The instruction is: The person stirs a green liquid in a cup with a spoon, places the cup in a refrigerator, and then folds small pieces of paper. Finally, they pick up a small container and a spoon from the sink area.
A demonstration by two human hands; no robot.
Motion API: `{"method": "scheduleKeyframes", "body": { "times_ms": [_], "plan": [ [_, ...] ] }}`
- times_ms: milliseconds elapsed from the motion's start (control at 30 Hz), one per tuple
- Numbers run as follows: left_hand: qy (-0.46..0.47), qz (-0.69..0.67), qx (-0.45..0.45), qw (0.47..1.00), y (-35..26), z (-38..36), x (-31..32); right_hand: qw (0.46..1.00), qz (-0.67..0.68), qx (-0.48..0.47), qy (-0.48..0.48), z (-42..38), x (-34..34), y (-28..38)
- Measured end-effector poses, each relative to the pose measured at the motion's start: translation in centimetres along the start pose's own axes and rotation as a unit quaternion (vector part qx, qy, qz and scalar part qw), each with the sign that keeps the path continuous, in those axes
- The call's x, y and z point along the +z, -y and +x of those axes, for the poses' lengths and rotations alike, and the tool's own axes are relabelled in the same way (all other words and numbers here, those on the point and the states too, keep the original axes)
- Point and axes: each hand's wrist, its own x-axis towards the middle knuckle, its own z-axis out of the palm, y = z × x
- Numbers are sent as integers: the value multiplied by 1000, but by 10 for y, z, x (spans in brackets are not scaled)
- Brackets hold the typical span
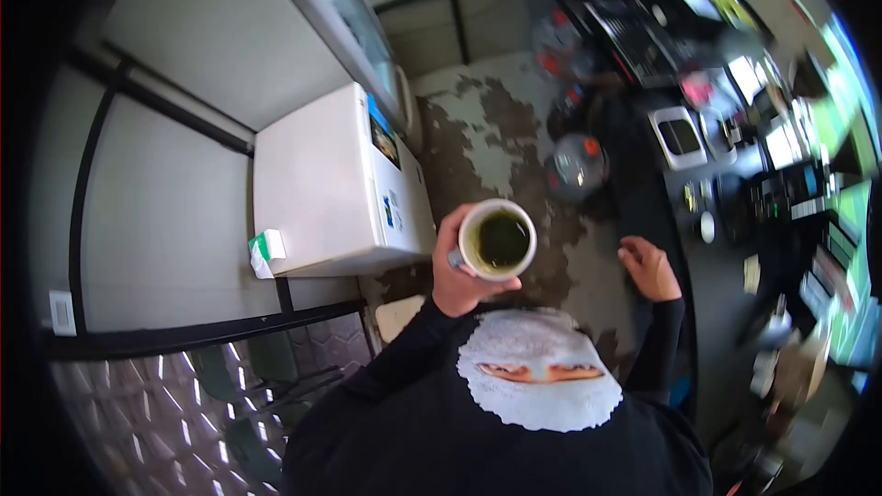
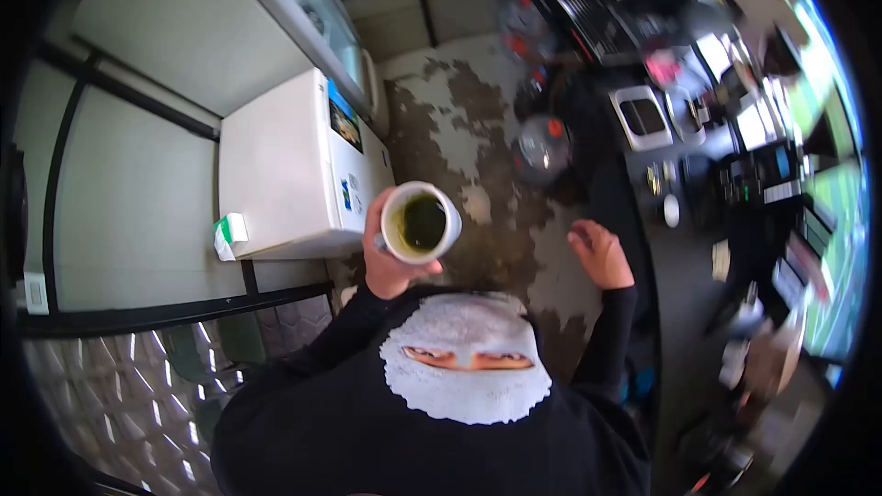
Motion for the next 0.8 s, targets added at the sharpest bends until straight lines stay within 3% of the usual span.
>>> {"method": "scheduleKeyframes", "body": {
  "times_ms": [100,200,267,300,367,433,500,567,733,800],
  "plan": [
    [-48,33,89,994,4,50,0,992,8,-106,74,111,-1,37],
    [-119,90,58,987,13,93,-12,977,33,-176,114,210,24,80],
    [-167,66,21,984,38,115,-34,950,55,-211,223,271,48,120],
    [-193,11,-2,981,49,127,-45,947,58,-228,218,297,63,139],
    [-216,0,14,976,76,149,-75,911,162,-231,302,352,98,178],
    [-229,17,57,972,98,181,-106,855,185,-413,254,417,151,198],
    [-245,23,82,966,98,222,-130,826,209,-455,261,474,178,246],
    [-269,34,102,957,86,262,-150,852,173,-383,314,521,191,297],
    [-317,97,158,930,68,335,-193,844,202,-451,207,631,268,421],
    [-335,133,180,915,69,356,-202,818,188,-531,116,672,314,464]
  ]
}}
